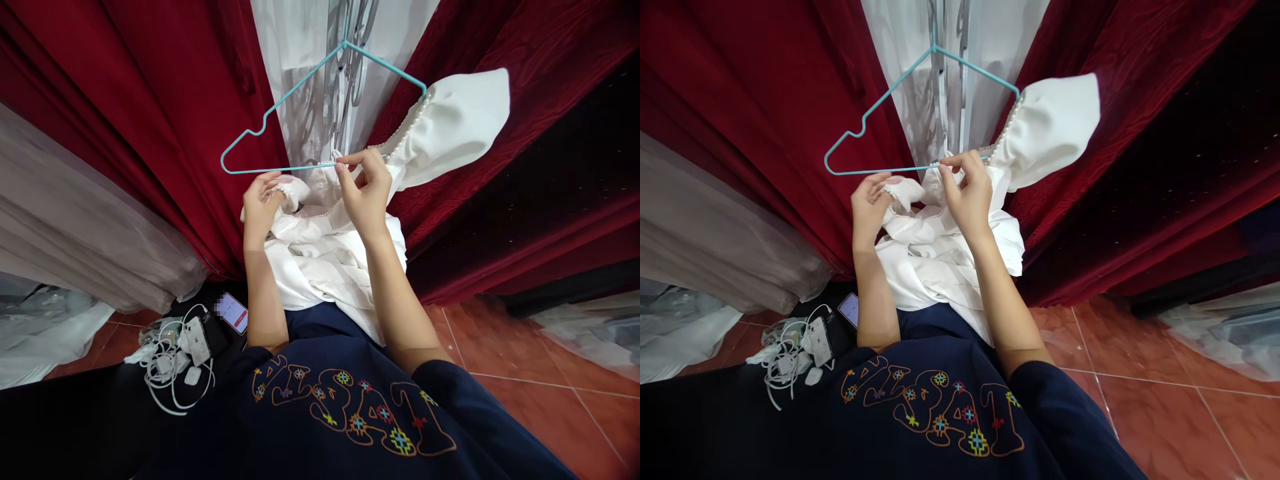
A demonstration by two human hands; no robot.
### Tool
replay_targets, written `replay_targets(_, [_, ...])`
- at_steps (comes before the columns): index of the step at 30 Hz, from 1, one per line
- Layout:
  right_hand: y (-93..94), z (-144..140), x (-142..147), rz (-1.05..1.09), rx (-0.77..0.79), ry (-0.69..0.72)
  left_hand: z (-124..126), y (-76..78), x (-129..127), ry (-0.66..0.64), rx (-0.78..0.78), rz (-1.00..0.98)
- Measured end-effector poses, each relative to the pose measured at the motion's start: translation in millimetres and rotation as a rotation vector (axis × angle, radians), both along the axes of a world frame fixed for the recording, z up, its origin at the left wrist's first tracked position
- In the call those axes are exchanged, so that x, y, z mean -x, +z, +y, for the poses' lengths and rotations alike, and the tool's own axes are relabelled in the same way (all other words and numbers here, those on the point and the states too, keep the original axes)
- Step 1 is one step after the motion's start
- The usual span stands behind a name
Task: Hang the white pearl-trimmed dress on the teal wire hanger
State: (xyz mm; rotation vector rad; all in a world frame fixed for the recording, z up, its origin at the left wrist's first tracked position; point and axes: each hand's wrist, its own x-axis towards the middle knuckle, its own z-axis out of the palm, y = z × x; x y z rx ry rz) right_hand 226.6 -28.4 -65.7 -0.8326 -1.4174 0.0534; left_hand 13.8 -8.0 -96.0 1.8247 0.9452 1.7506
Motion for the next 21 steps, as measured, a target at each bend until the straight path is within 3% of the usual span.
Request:
replay_targets(2, [0.6,-2,4,0.008,-0.013,0.004,-4,7.2,-30,-0.098,-0.038,-0.028])
replay_targets(7, [7.1,-16,6,-0.036,-0.013,0.009,-9,24.7,-69,-0.083,-0.231,-0.265])
replay_targets(9, [12.0,-17,-4,0.017,-0.102,-0.119,-10,28.1,-71,-0.115,-0.280,-0.316])
replay_targets(12, [20.9,-7,-33,0.130,-0.334,-0.439,-12,31.1,-66,-0.133,-0.311,-0.343])
replay_targets(14, [27.9,5,-56,0.052,-0.293,-0.511,-13,32.6,-62,-0.131,-0.315,-0.336])
replay_targets(18, [48.1,21,-89,-0.074,0.041,-0.311,-15,35.6,-55,-0.067,-0.312,-0.279])
replay_targets(21, [65.3,26,-109,0.014,0.049,-0.190,-15,37.9,-52,-0.071,-0.321,-0.263])
